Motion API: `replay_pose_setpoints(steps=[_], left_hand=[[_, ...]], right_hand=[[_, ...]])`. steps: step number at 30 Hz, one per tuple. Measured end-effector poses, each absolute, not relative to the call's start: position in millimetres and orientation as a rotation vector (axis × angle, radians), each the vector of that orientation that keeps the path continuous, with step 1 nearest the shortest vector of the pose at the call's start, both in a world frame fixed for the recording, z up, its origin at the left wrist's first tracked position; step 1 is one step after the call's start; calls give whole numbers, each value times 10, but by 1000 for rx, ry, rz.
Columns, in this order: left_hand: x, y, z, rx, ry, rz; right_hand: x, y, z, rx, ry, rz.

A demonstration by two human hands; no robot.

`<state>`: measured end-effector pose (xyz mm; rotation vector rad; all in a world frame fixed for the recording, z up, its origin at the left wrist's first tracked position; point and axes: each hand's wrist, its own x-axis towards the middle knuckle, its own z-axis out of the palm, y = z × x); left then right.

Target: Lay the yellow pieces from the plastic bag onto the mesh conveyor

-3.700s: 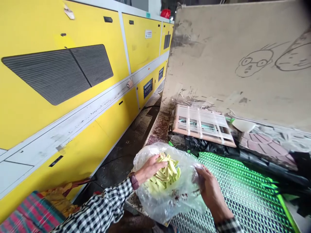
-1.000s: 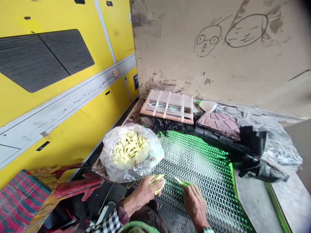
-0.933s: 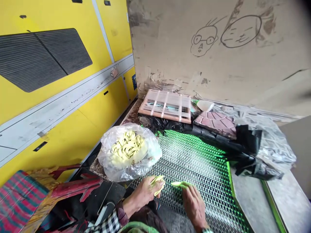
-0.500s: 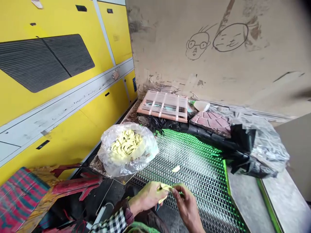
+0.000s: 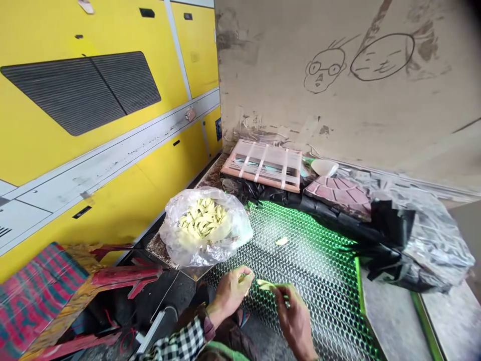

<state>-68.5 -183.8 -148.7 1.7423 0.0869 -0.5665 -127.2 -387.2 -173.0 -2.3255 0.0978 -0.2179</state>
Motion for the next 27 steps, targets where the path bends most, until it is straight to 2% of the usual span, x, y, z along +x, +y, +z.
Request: replay_pose_setpoints(steps=[4, 10, 27], left_hand=[[-658, -1811, -1460, 1775, 116, -515], [-737, -1784, -1526, 1720, 109, -559], [-739, -1763, -1589, 1614, 90, -605]], right_hand=[[-1248, -4046, -1942, -2535, -24, -416], [-1324, -4123, -2087, -2676, -225, -533], [-1502, -4223, -2138, -2752, -383, -564]])
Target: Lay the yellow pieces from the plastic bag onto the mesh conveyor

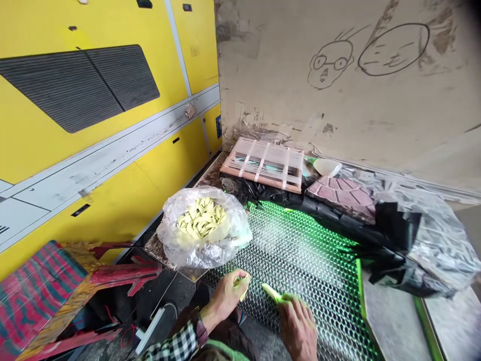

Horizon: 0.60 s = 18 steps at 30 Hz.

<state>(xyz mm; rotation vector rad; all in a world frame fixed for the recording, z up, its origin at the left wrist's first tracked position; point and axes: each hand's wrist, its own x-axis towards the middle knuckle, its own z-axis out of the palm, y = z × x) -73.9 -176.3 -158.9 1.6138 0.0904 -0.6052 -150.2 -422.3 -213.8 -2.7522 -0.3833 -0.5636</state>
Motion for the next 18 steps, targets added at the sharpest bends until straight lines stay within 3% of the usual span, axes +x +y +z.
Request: replay_pose_setpoints(steps=[18], left_hand=[[-839, -1832, -1681, 1508, 109, -641]], right_hand=[[-523, -4078, -1926, -2814, -189, -574]])
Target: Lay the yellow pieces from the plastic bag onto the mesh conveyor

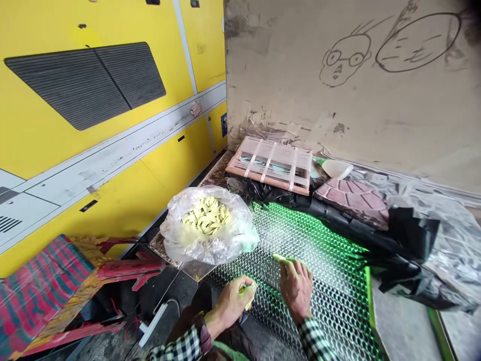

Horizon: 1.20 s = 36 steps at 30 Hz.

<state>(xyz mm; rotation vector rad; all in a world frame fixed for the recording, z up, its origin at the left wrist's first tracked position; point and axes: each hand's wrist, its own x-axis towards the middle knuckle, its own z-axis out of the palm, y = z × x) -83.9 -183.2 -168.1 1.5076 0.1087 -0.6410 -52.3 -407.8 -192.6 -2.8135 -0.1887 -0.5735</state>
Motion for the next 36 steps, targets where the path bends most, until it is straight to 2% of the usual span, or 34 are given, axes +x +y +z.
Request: replay_pose_setpoints(steps=[5, 15, 21, 25, 29, 31, 36], left_hand=[[-851, -1797, -1705, 1515, 132, -643], [-993, -1682, -1740, 1500, 179, -640], [-1012, -1612, -1850, 1502, 184, -644], [-972, -1644, -1796, 1497, 166, -665], [-942, -1664, -1781, 1494, 177, -668], [-933, -1670, -1783, 1489, 178, -671], [-901, -1706, -1715, 1467, 190, -686]], right_hand=[[-335, -4182, -1998, -2912, -140, -565], [164, -4431, -2060, -2885, -50, -755], [18, -4474, -1932, -2774, -189, -466], [-113, -4427, -1723, -2544, 83, -369], [-329, -4344, -1643, -2244, 298, 82], [-388, -4341, -1682, -2291, 303, 167], [-321, -4364, -1673, -2444, 216, -184]])
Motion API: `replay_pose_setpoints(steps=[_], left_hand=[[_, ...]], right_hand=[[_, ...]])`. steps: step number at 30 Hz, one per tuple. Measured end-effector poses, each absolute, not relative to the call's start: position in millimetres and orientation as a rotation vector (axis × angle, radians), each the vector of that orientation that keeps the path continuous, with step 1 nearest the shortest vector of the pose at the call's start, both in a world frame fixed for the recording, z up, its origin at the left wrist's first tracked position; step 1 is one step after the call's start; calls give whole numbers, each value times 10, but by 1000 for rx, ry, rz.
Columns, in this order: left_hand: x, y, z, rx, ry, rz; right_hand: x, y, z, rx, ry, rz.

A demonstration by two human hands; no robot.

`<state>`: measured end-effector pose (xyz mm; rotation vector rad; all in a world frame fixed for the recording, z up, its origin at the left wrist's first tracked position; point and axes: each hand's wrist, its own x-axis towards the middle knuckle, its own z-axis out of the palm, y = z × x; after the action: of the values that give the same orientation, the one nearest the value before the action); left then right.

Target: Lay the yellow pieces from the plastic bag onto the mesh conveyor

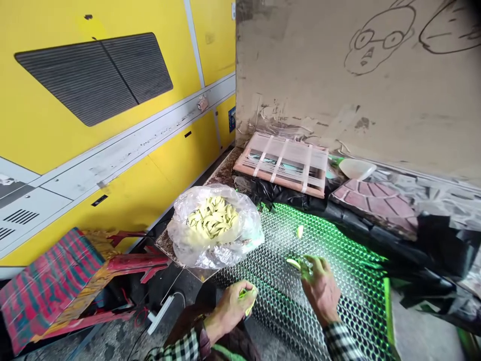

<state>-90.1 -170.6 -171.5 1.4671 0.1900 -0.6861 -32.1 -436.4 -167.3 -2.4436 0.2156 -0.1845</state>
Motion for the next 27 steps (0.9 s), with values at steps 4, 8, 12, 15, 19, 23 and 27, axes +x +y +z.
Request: replay_pose_setpoints(steps=[4, 8, 12, 15, 19, 23, 27], left_hand=[[-841, -1755, -1634, 1437, 209, -648], [-761, -1792, -1613, 1456, 204, -605], [-715, -1817, -1570, 1321, 139, -684], [-704, -1829, -1474, 1409, 66, -713], [-699, -1858, -1359, 1497, -35, -756], [-731, -1904, -1372, 1536, -42, -746], [-812, -1967, -1540, 1455, 61, -681]], right_hand=[[-447, -4020, -1533, -2003, 211, 270], [-741, -3574, -1502, -1505, 208, 562], [-851, -3465, -1466, -1379, 339, 492], [-855, -3529, -1398, -1343, 414, 501], [-883, -3636, -1376, -1369, 449, 527], [-934, -3688, -1450, -1366, 476, 463], [-992, -3670, -1526, -1246, 558, 449]])
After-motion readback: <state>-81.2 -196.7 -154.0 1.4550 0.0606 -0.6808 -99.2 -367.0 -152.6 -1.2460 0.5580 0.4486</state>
